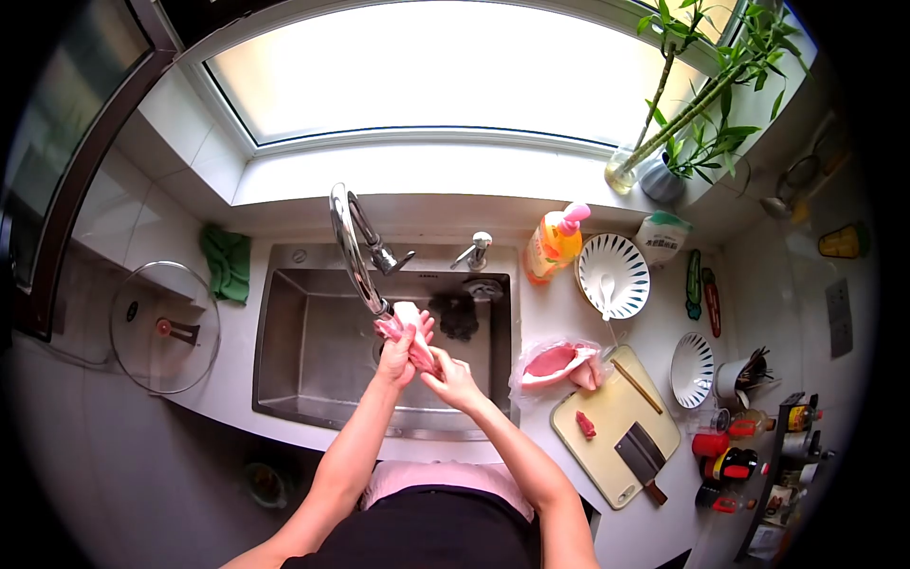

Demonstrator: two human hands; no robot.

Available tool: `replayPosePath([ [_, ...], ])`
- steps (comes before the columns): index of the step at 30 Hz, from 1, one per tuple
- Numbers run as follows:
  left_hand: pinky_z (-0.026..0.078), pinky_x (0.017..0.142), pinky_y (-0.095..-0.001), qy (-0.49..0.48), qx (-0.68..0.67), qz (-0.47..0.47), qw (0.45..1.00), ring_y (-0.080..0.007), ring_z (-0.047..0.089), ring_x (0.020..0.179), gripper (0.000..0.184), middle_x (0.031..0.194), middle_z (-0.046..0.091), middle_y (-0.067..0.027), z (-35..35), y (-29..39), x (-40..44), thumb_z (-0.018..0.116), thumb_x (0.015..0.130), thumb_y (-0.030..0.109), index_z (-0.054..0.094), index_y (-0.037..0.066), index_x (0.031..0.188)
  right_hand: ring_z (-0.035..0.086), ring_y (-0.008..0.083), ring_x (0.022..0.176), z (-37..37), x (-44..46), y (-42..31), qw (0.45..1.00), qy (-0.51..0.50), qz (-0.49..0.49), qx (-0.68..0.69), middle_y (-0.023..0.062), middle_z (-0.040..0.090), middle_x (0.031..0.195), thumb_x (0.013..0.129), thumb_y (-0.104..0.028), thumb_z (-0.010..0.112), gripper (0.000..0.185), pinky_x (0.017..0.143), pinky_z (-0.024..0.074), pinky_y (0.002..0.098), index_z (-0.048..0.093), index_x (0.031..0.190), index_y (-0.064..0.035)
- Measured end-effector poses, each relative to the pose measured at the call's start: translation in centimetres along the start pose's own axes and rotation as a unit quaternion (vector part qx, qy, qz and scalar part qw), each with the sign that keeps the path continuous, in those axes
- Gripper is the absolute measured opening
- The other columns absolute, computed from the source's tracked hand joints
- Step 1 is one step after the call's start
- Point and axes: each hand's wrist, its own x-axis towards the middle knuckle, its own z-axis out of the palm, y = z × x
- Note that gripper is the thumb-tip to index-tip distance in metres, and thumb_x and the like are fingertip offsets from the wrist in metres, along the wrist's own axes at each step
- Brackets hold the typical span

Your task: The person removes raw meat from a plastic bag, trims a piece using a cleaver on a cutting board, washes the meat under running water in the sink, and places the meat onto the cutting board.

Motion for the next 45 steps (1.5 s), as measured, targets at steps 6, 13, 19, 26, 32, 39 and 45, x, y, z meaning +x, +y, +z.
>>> replayPosePath([
  [6, 0.037, 0.041, -0.0231, 0.070, 0.245, -0.003, 0.967, -0.0085, 0.052, 0.052, 0.053, 0.077, 0.063, 0.0000, 1.6, 0.3, -1.3, 0.049, 0.093, 0.053, 0.058, 0.007, 0.116, 0.054, 0.0146, 0.105, 1.7, 4.1, 1.1, 0.970, -0.002, 0.065, 0.235, 0.0107, 0.056, 0.116, 0.090, -0.020, 0.061, 0.045, 0.088, 0.0462, 0.0305, 0.042, 0.126, -0.0008],
  [13, 0.047, 0.092, -0.0362, 0.057, 0.266, -0.013, 0.962, -0.0232, 0.058, 0.106, 0.043, 0.117, 0.056, -0.0097, -2.5, 0.2, 0.9, 0.044, 0.099, 0.036, 0.045, 0.004, 0.128, 0.059, 0.0154, 0.080, -0.2, 4.4, -1.8, 0.959, -0.070, 0.160, 0.222, 0.0099, 0.065, 0.086, 0.090, -0.028, 0.060, 0.032, 0.074, 0.0488, 0.0308, 0.057, 0.107, -0.0008],
  [19, 0.050, 0.092, -0.0481, 0.036, 0.029, -0.021, 0.999, -0.0336, 0.055, 0.114, 0.043, 0.121, 0.055, -0.0142, -3.0, 0.9, 1.7, 0.058, 0.092, 0.017, 0.042, 0.008, 0.130, 0.055, 0.0122, 0.077, 0.1, 2.5, -0.8, 0.983, -0.060, 0.070, 0.159, 0.0055, 0.061, 0.084, 0.091, -0.020, 0.058, 0.024, 0.073, 0.0475, 0.0291, 0.055, 0.106, -0.0013],
  [26, 0.050, 0.092, -0.0480, -0.028, 0.051, 0.051, 0.997, -0.0309, 0.056, 0.111, 0.056, 0.121, 0.056, -0.0145, -2.1, 0.9, 1.0, 0.064, 0.084, 0.003, 0.041, 0.011, 0.134, 0.058, 0.0101, 0.076, -1.0, 0.4, 1.9, 0.975, -0.115, 0.068, 0.175, 0.0036, 0.062, 0.084, 0.090, -0.015, 0.060, 0.021, 0.070, 0.0491, 0.0276, 0.054, 0.102, 0.0006],
  [32, 0.042, 0.102, -0.0455, -0.039, -0.024, -0.031, 0.998, -0.0297, 0.053, 0.116, 0.038, 0.122, 0.057, -0.0145, -1.3, 0.6, -0.4, 0.065, 0.087, 0.017, 0.051, 0.008, 0.121, 0.063, 0.0131, 0.077, -0.5, 0.8, 0.7, 0.968, -0.014, 0.076, 0.239, 0.0106, 0.067, 0.086, 0.082, -0.028, 0.070, 0.040, 0.069, 0.0501, 0.0268, 0.054, 0.106, -0.0011],
  [39, 0.042, 0.101, -0.0420, -0.102, 0.009, -0.077, 0.992, -0.0230, 0.047, 0.123, 0.035, 0.131, 0.051, -0.0081, -2.1, 1.4, -1.3, 0.065, 0.088, 0.013, 0.054, 0.009, 0.121, 0.061, 0.0118, 0.068, -0.2, 2.1, 0.2, 0.982, -0.036, 0.096, 0.162, 0.0059, 0.062, 0.080, 0.086, -0.030, 0.068, 0.036, 0.062, 0.0503, 0.0268, 0.054, 0.103, -0.0020],
  [45, 0.046, 0.098, -0.0405, -0.056, 0.076, -0.019, 0.995, -0.0226, 0.051, 0.118, 0.050, 0.123, 0.054, -0.0064, 0.1, 3.4, -1.0, 0.062, 0.086, 0.000, 0.043, 0.012, 0.132, 0.058, 0.0094, 0.070, -0.4, 1.3, 0.2, 0.953, -0.118, 0.122, 0.251, 0.0018, 0.060, 0.078, 0.094, -0.027, 0.056, 0.024, 0.064, 0.0492, 0.0274, 0.057, 0.098, -0.0031],
])
